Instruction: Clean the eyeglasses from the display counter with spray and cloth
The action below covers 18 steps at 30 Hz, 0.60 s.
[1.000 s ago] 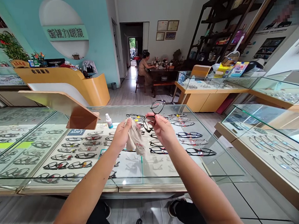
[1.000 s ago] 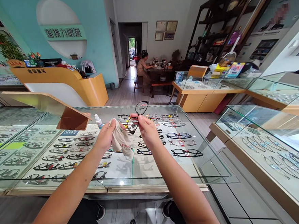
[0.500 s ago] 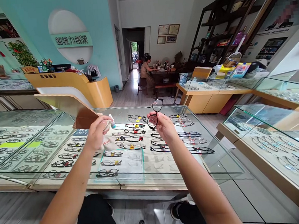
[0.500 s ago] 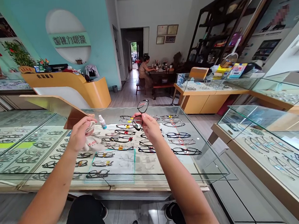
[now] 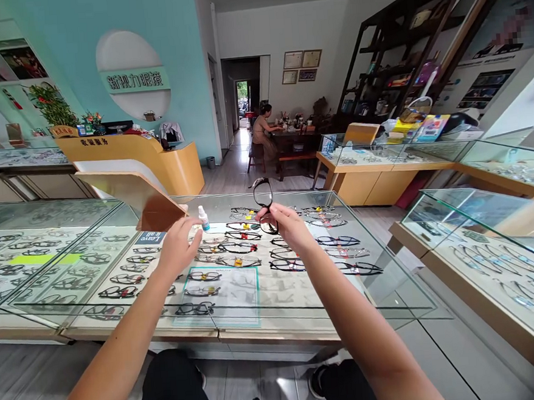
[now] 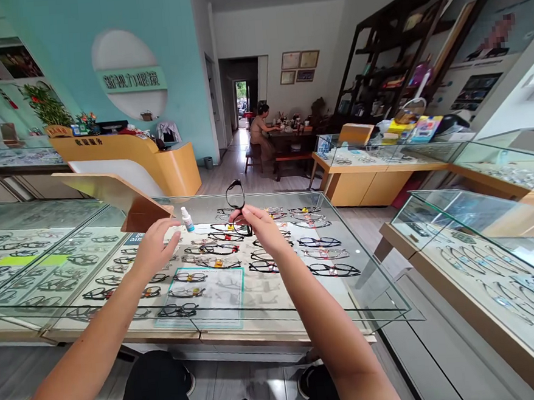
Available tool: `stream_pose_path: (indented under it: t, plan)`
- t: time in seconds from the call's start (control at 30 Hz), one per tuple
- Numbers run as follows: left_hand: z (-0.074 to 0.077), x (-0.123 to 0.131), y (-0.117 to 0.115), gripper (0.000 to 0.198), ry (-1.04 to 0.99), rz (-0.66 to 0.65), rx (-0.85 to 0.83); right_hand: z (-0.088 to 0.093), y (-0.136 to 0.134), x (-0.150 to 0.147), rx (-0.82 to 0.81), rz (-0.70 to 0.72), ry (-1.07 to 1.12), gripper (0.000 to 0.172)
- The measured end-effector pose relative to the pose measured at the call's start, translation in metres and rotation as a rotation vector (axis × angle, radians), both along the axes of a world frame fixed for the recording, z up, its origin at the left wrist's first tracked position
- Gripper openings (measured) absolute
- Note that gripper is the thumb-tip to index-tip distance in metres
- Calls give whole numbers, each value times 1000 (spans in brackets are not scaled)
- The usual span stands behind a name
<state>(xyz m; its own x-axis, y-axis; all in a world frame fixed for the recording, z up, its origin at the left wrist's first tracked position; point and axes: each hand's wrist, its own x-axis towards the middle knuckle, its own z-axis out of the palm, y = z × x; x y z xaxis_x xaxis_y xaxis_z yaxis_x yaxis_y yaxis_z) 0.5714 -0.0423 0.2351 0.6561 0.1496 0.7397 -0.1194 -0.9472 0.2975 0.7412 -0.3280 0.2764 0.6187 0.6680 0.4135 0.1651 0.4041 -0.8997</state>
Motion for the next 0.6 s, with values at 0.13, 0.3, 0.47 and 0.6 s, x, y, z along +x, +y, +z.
stream_pose_path:
  t: [0.13,0.3,0.47,0.6]
  plan:
    - [62,28,-46,52,-118,-147,78,45,-13,5,-162,44,-237,47]
    - [132,61,-88,98,-269,-349,170,107,-31,8,-204,55,-445,42]
    - [154,79,-105,79,-291,-393,180,131,-43,7,-221,8,-512,42]
    - [151,83,-103,70,-282,-387,123,133,-49,8,-283,15,-549,47]
